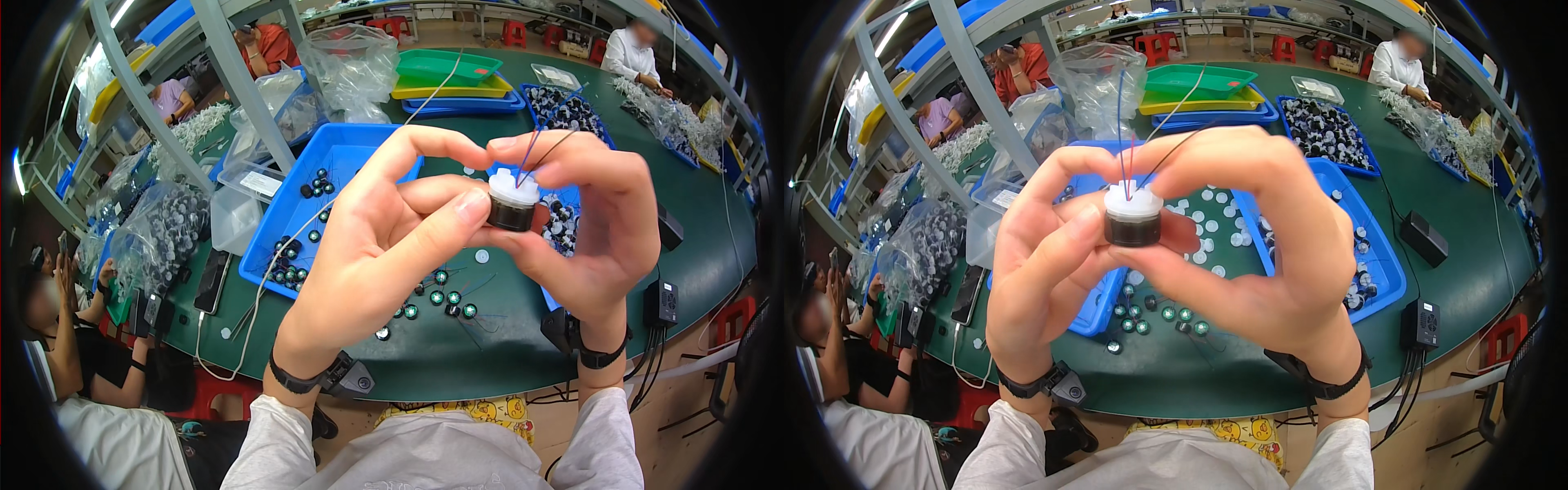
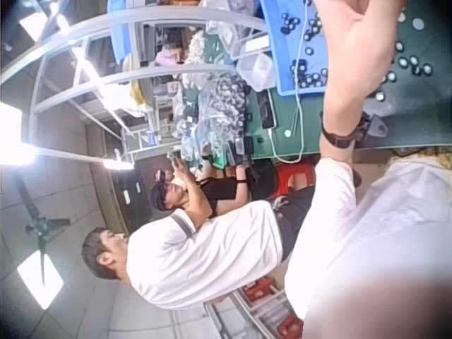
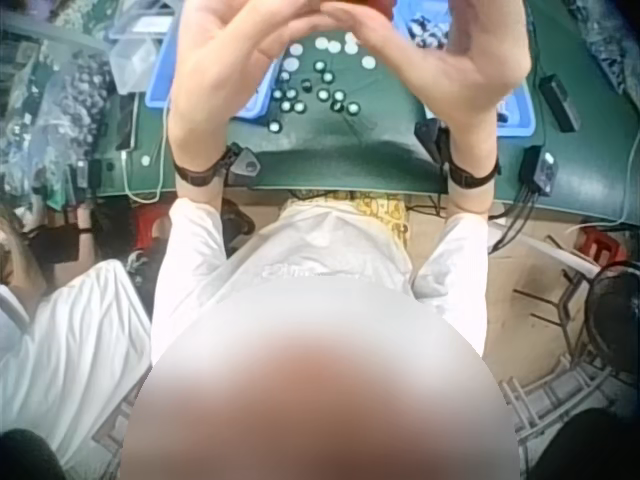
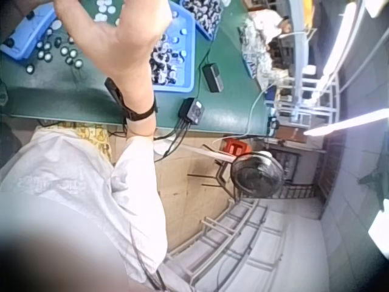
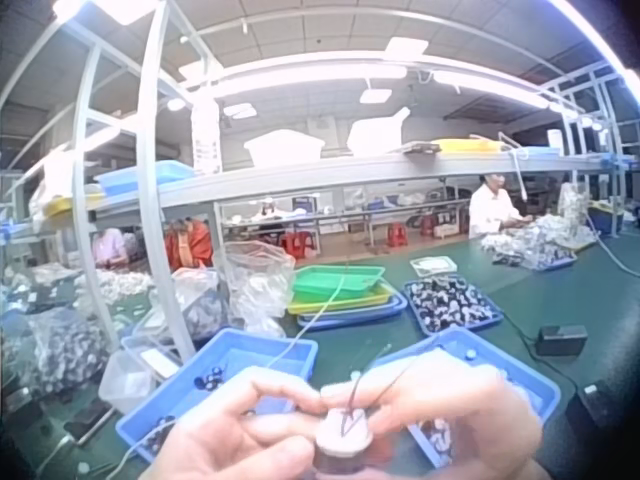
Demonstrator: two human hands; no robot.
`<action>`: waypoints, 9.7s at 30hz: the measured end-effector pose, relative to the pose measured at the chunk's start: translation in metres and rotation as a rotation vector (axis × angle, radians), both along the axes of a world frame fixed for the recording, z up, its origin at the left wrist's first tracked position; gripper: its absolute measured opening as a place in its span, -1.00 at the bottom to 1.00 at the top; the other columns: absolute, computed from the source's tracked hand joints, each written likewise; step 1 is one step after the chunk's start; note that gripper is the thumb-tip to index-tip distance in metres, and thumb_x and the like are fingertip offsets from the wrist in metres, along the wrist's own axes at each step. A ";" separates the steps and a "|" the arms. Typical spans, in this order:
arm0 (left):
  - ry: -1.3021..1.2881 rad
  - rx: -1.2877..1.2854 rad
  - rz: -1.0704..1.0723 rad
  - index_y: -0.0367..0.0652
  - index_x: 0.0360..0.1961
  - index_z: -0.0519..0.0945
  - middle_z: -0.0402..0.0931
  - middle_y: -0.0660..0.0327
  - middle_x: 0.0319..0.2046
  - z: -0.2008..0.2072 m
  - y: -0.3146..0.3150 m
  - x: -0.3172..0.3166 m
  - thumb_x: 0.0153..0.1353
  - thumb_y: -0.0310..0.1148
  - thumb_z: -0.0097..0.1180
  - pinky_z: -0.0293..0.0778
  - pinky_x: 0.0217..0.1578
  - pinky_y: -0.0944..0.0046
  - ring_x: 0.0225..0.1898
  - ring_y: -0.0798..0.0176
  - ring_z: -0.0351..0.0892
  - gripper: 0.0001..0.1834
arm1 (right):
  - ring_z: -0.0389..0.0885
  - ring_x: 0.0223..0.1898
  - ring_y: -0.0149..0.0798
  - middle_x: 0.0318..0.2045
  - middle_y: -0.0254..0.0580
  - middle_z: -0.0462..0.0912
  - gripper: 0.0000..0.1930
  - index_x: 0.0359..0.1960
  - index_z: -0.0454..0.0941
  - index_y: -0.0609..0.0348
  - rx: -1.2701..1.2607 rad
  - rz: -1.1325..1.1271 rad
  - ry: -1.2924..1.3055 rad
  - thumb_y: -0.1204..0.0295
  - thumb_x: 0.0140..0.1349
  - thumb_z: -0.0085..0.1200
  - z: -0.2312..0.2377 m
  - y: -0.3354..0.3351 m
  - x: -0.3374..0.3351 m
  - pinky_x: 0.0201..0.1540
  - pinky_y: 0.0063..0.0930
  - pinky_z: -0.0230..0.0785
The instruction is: Assembling small electronic components by inserting parts into circular green housings and securing them with white plastic caps.
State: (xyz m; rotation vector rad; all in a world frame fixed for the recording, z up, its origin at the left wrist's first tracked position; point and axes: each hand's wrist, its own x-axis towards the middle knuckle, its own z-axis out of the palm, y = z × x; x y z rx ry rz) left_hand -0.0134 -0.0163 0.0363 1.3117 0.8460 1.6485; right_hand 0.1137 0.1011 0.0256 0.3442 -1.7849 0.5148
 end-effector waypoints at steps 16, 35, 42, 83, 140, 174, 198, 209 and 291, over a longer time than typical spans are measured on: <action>-0.078 0.067 0.017 -0.25 -0.04 0.12 0.51 -0.15 -0.20 -0.006 -0.001 0.003 0.12 -0.51 0.10 0.38 -0.04 0.22 -0.07 0.13 0.50 -0.53 | 0.61 -0.28 -0.15 -0.22 0.12 0.60 -0.60 -0.15 0.48 0.41 0.169 -0.135 -0.065 0.70 -0.15 0.14 0.001 -0.001 0.001 -0.50 -0.63 0.33; -0.070 0.053 0.086 -0.14 -0.22 0.13 0.55 -0.06 -0.25 -0.011 0.004 -0.001 0.07 -0.60 0.16 0.40 -0.16 0.42 -0.16 0.29 0.52 -0.57 | 0.60 -0.35 -0.07 -0.36 0.11 0.61 -0.63 -0.25 0.54 0.45 0.323 -0.288 -0.004 0.70 -0.22 0.16 0.000 -0.001 -0.002 -0.29 -0.35 0.46; -0.010 -0.033 0.095 -0.24 -0.15 0.29 0.49 0.22 -0.37 -0.018 0.010 0.002 0.28 -0.30 -0.04 0.24 -0.42 0.49 -0.40 0.54 0.33 -0.74 | 0.58 -0.33 -0.14 -0.32 0.00 0.63 -0.61 -0.24 0.54 0.38 0.236 -0.380 -0.073 0.71 -0.26 0.18 0.002 -0.009 -0.003 -0.28 -0.42 0.37; 0.251 0.234 0.085 -0.41 -0.25 0.38 0.43 0.00 -0.53 -0.019 0.011 -0.007 0.14 -0.49 -0.08 0.32 -0.36 0.22 -0.44 0.15 0.41 -0.80 | 0.32 0.17 -0.13 0.12 0.07 0.33 -0.33 0.19 0.17 0.28 -0.353 -0.001 -0.675 -0.07 0.29 -0.38 -0.019 0.038 0.018 0.23 -0.28 0.11; 0.526 0.386 0.277 -0.57 -0.50 0.38 0.39 -0.27 -0.56 -0.020 -0.003 0.000 0.02 -0.61 -0.05 0.35 -0.33 0.07 -0.40 -0.26 0.43 -0.87 | 0.29 0.18 -0.10 0.12 0.09 0.32 -0.56 0.16 0.18 0.36 -0.610 0.246 -0.487 0.30 0.36 -0.35 -0.032 0.010 0.024 0.24 -0.29 0.09; 0.372 0.219 0.209 -0.40 -0.41 0.43 0.44 0.03 -0.63 -0.010 -0.004 -0.005 0.03 -0.50 0.08 0.35 -0.49 0.25 -0.55 0.16 0.47 -0.84 | 0.47 0.01 -0.22 0.08 0.01 0.37 -0.33 0.11 0.27 0.34 -0.617 -0.141 -0.260 -0.09 0.30 -0.38 -0.038 -0.005 0.004 0.07 -0.40 0.33; -0.057 -0.206 -0.021 -0.44 -0.14 0.45 0.54 -0.17 -0.24 0.010 -0.004 -0.004 0.36 -0.07 -0.46 0.39 0.00 0.17 -0.12 0.04 0.55 -0.41 | 0.45 -0.04 -0.23 -0.05 -0.07 0.43 -0.42 0.04 0.28 0.29 -0.229 0.021 -0.134 0.64 -0.10 0.21 -0.008 -0.018 -0.007 -0.07 -0.42 0.33; 0.053 -0.109 0.033 -0.49 -0.11 0.45 0.53 -0.12 -0.24 0.000 -0.001 0.002 0.32 -0.09 -0.35 0.42 -0.04 0.11 -0.10 -0.02 0.54 -0.42 | 0.47 -0.10 -0.19 -0.23 -0.08 0.50 -0.64 -0.20 0.41 0.34 -0.117 -0.030 -0.093 0.69 -0.12 0.14 -0.008 -0.008 0.000 0.06 -0.28 0.26; -0.740 0.452 -1.045 -0.31 -0.78 0.29 0.18 0.19 -0.77 -0.008 -0.076 0.051 -0.17 -0.70 0.00 -0.02 -0.74 0.28 -0.76 0.22 0.17 -0.81 | 0.48 -0.18 -0.05 -0.29 -0.05 0.46 -0.65 -0.08 0.47 0.11 0.212 -0.209 -1.614 0.29 0.10 0.10 -0.090 -0.018 -0.032 -0.12 -0.25 0.35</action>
